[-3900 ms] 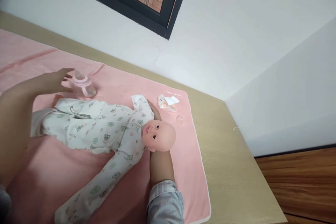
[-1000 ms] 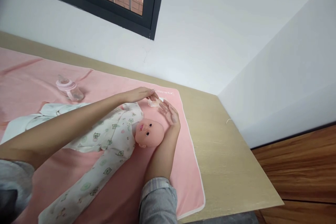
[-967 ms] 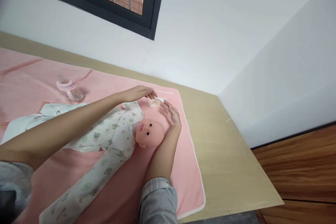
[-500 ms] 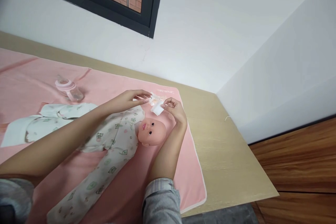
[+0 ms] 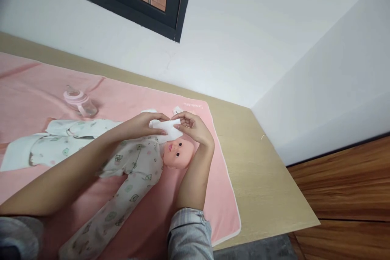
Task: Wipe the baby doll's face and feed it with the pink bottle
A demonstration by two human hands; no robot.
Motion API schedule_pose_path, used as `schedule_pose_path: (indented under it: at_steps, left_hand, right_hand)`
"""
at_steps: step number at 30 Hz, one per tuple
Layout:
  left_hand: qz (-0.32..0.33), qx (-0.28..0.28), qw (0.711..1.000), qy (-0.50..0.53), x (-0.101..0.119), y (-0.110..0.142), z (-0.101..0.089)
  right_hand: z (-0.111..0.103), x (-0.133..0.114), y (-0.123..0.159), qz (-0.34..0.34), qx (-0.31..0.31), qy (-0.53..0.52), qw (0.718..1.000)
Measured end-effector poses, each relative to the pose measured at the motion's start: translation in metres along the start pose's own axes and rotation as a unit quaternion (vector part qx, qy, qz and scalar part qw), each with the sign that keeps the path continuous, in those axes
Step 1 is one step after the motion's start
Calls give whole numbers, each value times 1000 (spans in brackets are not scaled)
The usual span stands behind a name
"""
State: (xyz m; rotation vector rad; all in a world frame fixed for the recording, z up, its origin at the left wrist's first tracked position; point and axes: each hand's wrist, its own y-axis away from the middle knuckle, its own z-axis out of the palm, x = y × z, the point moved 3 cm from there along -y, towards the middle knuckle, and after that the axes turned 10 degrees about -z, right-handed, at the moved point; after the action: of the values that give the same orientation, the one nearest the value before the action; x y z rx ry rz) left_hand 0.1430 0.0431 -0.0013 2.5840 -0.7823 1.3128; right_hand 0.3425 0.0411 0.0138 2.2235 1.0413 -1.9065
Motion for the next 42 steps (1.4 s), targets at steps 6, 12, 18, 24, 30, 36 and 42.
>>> schedule_pose_path:
  at_steps: [6,12,18,24,30,36,42]
  left_hand:
    - [-2,-1,1000,26,-11,6,-7]
    - [20,-1,996,84,-3,15,-11]
    - [137,99,981,96,11,23,-12]
    - [105,152,976,111,17,27,-9]
    - [-3,97,990,101,16,32,-10]
    - [-50,-63,995,-54,10,27,9]
    - [-72,-73,988,-115,7,26,31]
  right_hand:
    - [4,3,-5,6,20,-4,1000]
    - [8,2,-7,-1,36,25,999]
    - [22,-10,-10,5,10,33,999]
    - [31,-21,-8,8,2,49,999]
    - [-10,-7,14,12,-25,3,1000]
    - [-56,70,22,-1,106,-141,984]
    - [-43,142,25,44,126,-284,949]
